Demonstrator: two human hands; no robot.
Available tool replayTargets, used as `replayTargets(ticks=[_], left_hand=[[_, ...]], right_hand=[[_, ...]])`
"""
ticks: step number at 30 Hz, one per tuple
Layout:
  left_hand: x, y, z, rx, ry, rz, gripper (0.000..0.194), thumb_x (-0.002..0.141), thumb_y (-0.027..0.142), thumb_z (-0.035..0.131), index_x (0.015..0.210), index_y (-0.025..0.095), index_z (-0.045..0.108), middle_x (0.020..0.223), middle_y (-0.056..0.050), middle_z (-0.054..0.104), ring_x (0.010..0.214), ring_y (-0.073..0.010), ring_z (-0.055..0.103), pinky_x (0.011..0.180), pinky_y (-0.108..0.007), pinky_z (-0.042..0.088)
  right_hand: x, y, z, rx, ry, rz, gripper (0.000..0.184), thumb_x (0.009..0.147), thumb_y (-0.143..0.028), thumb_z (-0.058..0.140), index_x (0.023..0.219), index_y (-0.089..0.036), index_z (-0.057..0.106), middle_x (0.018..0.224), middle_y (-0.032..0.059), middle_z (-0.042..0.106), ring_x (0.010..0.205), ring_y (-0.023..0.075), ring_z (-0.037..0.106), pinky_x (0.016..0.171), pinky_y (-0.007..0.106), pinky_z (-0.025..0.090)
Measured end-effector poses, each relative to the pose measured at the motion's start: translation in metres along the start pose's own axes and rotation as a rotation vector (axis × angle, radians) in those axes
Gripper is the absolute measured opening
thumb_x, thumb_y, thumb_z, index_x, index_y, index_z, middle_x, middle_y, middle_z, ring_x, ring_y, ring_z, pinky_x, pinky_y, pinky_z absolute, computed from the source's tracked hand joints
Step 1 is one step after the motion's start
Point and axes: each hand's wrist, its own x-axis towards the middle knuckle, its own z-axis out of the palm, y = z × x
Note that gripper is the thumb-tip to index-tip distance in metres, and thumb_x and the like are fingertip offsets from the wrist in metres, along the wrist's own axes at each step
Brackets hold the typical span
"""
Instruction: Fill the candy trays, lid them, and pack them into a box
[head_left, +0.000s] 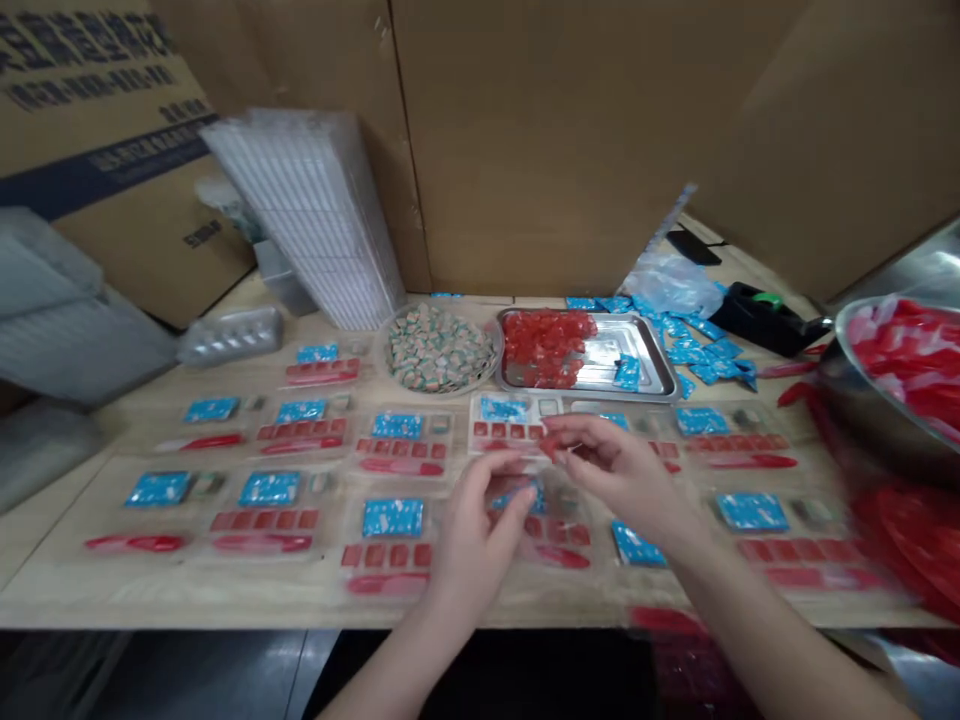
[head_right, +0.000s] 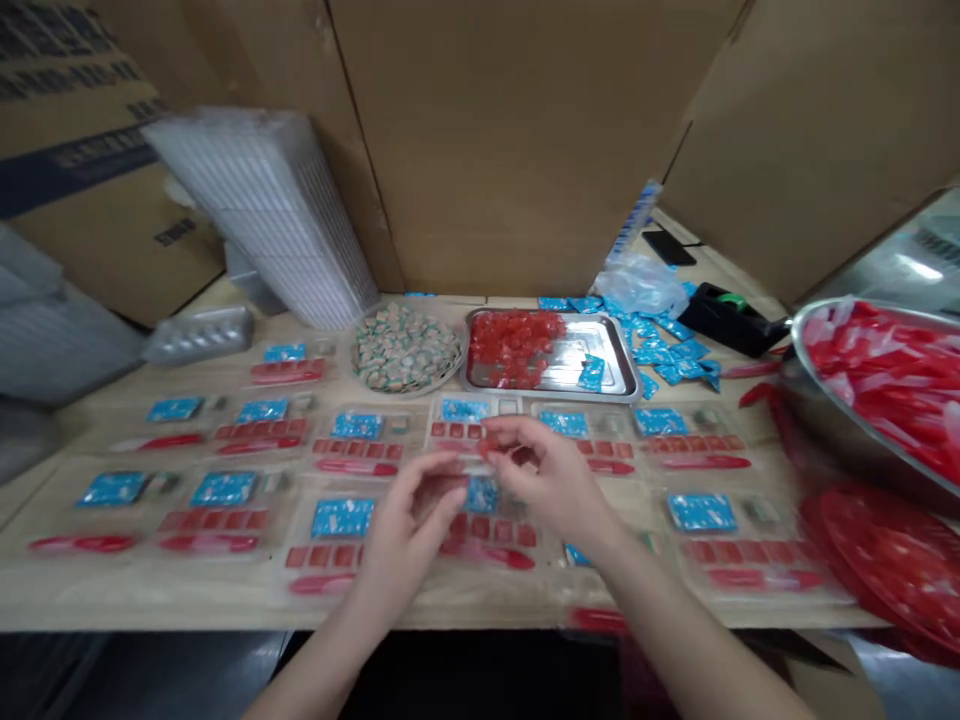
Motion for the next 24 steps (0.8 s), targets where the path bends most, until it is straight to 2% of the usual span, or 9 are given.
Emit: replayTargets(ticks=[2, 3, 7, 9, 12, 17, 21, 24], left_hand=[[0.006, 0.001, 0.005, -0.137, 0.022, -0.043, 0.025, 0.083, 0.019, 0.057, 0.108, 0.019, 0.053, 0.101, -0.007, 0.064, 0.093, -0.0165, 0.063, 0.081, -0.030, 0.052], [0.006, 0.002, 0.006, -0.129, 0.031, -0.039, 0.024, 0.082, 0.018, 0.057, 0.106, 0.018, 0.054, 0.100, -0.006, 0.065, 0.092, -0.0163, 0.064, 0.081, -0.030, 0.052], [-0.006, 0.005, 0.000, 0.157, 0.083, 0.046, 0.022, 0.078, 0.013, 0.056, 0.099, 0.020, 0.061, 0.095, -0.004, 0.067, 0.089, -0.0163, 0.063, 0.083, -0.031, 0.049], [-0.011, 0.006, -0.004, 0.204, 0.103, 0.047, 0.025, 0.075, 0.011, 0.056, 0.098, 0.020, 0.062, 0.092, -0.003, 0.068, 0.087, -0.0159, 0.063, 0.081, -0.030, 0.048], [-0.011, 0.007, -0.007, 0.024, 0.109, -0.060, 0.023, 0.074, 0.008, 0.053, 0.092, 0.019, 0.063, 0.088, -0.002, 0.068, 0.080, -0.0139, 0.063, 0.074, -0.026, 0.049], [-0.006, 0.002, -0.012, -0.447, 0.080, -0.266, 0.007, 0.075, 0.017, 0.059, 0.082, 0.016, 0.060, 0.074, 0.000, 0.063, 0.069, -0.0104, 0.060, 0.065, -0.021, 0.047], [-0.011, -0.001, -0.015, -0.688, -0.098, -0.409, 0.022, 0.073, 0.027, 0.069, 0.085, 0.018, 0.053, 0.067, 0.003, 0.064, 0.059, -0.0091, 0.059, 0.061, -0.021, 0.046], [-0.015, -0.001, -0.015, -0.649, -0.104, -0.407, 0.022, 0.073, 0.031, 0.070, 0.078, 0.017, 0.053, 0.065, 0.003, 0.062, 0.059, -0.0087, 0.058, 0.061, -0.020, 0.045]], right_hand=[[-0.022, -0.010, 0.021, -0.042, 0.074, -0.024, 0.030, 0.079, -0.023, 0.056, 0.109, -0.020, 0.059, 0.096, 0.0062, 0.069, 0.085, 0.0173, 0.065, 0.068, 0.028, 0.053], [-0.030, -0.012, 0.028, -0.086, 0.114, -0.040, 0.031, 0.079, -0.021, 0.055, 0.110, -0.021, 0.058, 0.098, 0.0060, 0.068, 0.085, 0.0170, 0.065, 0.068, 0.028, 0.053], [-0.047, -0.009, 0.047, -0.269, 0.185, -0.104, 0.034, 0.081, -0.019, 0.054, 0.114, -0.024, 0.058, 0.106, 0.0055, 0.067, 0.086, 0.0172, 0.064, 0.071, 0.030, 0.054], [-0.051, -0.008, 0.051, -0.294, 0.187, -0.116, 0.034, 0.081, -0.019, 0.054, 0.115, -0.025, 0.058, 0.108, 0.0053, 0.066, 0.087, 0.0170, 0.064, 0.070, 0.029, 0.054], [-0.055, -0.009, 0.054, -0.282, 0.166, -0.141, 0.036, 0.082, -0.018, 0.053, 0.118, -0.025, 0.056, 0.108, 0.0045, 0.066, 0.088, 0.0162, 0.064, 0.070, 0.027, 0.054], [-0.055, -0.017, 0.051, -0.334, 0.036, -0.327, 0.039, 0.083, -0.013, 0.053, 0.120, -0.023, 0.055, 0.102, 0.0051, 0.065, 0.091, 0.0168, 0.061, 0.078, 0.031, 0.051], [-0.054, -0.020, 0.043, -0.251, -0.030, -0.268, 0.024, 0.084, -0.018, 0.056, 0.107, -0.022, 0.063, 0.094, 0.0051, 0.064, 0.086, 0.0155, 0.061, 0.068, 0.025, 0.052], [-0.053, -0.019, 0.039, -0.211, -0.027, -0.211, 0.018, 0.084, -0.020, 0.057, 0.099, -0.021, 0.065, 0.088, 0.0050, 0.064, 0.083, 0.0158, 0.062, 0.065, 0.025, 0.052]])
